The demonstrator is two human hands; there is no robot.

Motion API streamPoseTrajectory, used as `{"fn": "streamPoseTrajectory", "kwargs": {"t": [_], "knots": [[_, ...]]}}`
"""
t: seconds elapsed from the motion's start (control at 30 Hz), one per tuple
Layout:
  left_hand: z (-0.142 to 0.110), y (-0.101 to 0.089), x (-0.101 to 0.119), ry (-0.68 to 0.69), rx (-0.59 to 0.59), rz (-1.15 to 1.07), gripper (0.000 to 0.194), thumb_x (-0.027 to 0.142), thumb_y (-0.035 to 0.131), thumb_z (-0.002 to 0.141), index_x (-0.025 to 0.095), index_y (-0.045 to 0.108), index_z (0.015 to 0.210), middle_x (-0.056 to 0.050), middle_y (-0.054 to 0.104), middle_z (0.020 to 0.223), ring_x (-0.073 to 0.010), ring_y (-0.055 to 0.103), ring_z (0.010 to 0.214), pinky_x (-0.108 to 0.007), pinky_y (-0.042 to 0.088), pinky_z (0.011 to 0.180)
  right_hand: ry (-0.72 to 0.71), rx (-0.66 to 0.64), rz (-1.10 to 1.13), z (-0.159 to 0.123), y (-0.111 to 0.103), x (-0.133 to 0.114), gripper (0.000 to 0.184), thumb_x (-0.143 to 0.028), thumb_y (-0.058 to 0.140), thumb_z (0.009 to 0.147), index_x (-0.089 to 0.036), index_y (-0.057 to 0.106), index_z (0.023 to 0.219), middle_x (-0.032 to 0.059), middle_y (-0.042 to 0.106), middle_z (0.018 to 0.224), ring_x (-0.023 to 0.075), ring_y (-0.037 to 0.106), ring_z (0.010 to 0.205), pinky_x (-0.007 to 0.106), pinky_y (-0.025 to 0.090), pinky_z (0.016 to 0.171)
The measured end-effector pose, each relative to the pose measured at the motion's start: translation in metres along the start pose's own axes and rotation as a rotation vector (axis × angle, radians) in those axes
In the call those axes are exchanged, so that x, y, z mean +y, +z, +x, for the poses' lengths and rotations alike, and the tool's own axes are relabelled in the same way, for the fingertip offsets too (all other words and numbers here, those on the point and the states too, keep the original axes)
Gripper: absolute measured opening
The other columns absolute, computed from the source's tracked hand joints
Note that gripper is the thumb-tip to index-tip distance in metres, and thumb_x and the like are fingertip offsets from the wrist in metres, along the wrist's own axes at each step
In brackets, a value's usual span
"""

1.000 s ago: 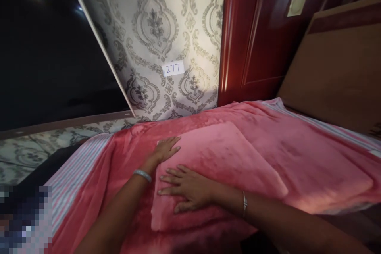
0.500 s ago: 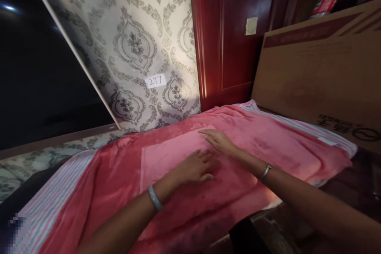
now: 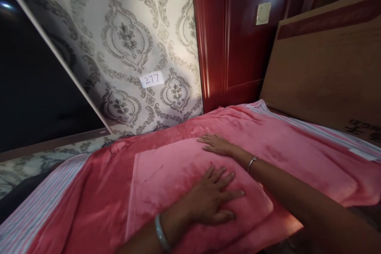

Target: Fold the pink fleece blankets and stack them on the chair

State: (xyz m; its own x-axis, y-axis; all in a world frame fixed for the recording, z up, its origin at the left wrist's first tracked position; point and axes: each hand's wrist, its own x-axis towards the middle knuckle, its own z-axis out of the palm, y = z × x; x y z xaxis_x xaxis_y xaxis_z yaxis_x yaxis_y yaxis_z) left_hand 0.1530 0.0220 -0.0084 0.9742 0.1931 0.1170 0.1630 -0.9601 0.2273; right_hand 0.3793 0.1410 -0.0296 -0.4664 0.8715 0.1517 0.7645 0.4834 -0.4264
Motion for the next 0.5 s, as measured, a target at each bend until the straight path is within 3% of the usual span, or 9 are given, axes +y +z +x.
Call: {"fn": "streamPoseTrajectory", "kwargs": {"t": [0.23, 0.5], "knots": [[0.001, -0.007, 0.000, 0.009, -0.005, -0.045, 0.063, 0.058, 0.048, 0.095, 0.035, 0.036, 0.153, -0.008, 0.015, 0.167, -0.0354, 0.016, 0.153, -0.064, 0.012, 0.121, 0.013, 0.028, 0.061, 0.011, 0.014, 0.030, 0.063, -0.065, 0.035, 0.099, -0.028, 0.049, 0.149, 0.0026, 0.042, 0.156, 0.0279, 0.027, 0.149, 0.049, 0.013, 0.124], [0.001, -0.001, -0.001, 0.020, 0.039, -0.010, 0.062, 0.059, 0.047, 0.095, 0.034, 0.039, 0.151, -0.008, 0.019, 0.167, -0.0336, 0.017, 0.153, -0.061, 0.012, 0.122, -0.004, 0.039, 0.031, 0.008, 0.013, 0.023, 0.064, -0.063, 0.032, 0.100, -0.025, 0.050, 0.148, 0.0048, 0.045, 0.155, 0.0273, 0.032, 0.146, 0.049, 0.016, 0.124]]}}
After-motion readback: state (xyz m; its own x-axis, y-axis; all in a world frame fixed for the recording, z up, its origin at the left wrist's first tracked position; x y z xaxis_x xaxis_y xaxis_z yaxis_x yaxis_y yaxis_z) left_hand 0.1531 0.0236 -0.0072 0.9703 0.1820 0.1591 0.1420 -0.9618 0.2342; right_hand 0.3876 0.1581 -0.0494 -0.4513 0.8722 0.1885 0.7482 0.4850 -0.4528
